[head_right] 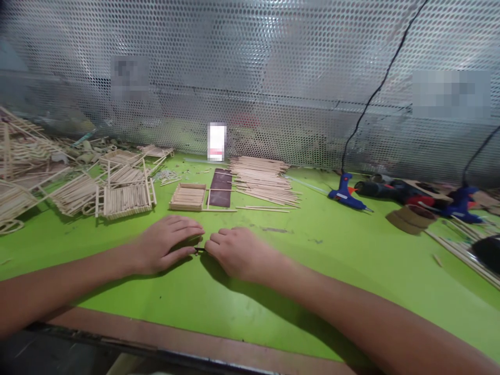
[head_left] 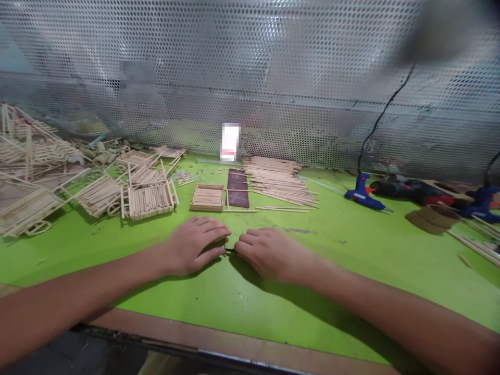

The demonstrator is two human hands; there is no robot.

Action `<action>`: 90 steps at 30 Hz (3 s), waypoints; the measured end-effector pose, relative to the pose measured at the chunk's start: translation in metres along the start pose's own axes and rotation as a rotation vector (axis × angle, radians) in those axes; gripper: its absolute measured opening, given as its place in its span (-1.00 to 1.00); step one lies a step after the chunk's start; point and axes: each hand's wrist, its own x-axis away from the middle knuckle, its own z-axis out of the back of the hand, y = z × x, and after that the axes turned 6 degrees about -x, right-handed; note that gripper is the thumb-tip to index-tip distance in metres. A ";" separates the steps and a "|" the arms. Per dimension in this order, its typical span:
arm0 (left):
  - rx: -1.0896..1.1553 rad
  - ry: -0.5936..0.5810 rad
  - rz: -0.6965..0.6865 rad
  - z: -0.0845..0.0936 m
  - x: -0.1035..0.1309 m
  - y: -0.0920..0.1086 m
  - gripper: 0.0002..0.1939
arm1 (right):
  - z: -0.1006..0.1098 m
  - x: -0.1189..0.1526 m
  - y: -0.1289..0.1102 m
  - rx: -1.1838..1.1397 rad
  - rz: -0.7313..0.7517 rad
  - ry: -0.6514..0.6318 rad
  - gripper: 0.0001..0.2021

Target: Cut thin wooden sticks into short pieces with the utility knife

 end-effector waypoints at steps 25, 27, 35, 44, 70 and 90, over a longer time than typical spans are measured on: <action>0.046 -0.057 0.046 0.004 0.008 -0.006 -0.71 | -0.004 -0.020 -0.012 -0.073 0.001 0.044 -0.81; 0.051 -0.069 0.068 0.004 0.008 -0.008 -0.73 | -0.003 -0.018 -0.012 -0.060 -0.002 0.028 -0.82; 0.034 -0.068 0.094 0.005 0.013 -0.006 -0.72 | -0.004 -0.010 -0.008 -0.032 0.012 0.006 -0.83; 0.061 0.072 0.044 0.006 0.017 0.000 -0.74 | -0.003 -0.012 -0.009 -0.076 -0.007 0.008 -0.83; 0.059 0.180 -0.128 0.027 -0.048 0.004 -0.40 | 0.051 0.027 0.004 -0.736 -0.130 0.412 -0.75; -0.040 0.158 -0.114 0.006 -0.037 -0.003 -0.48 | 0.006 0.018 0.045 -0.233 -0.376 0.373 -0.76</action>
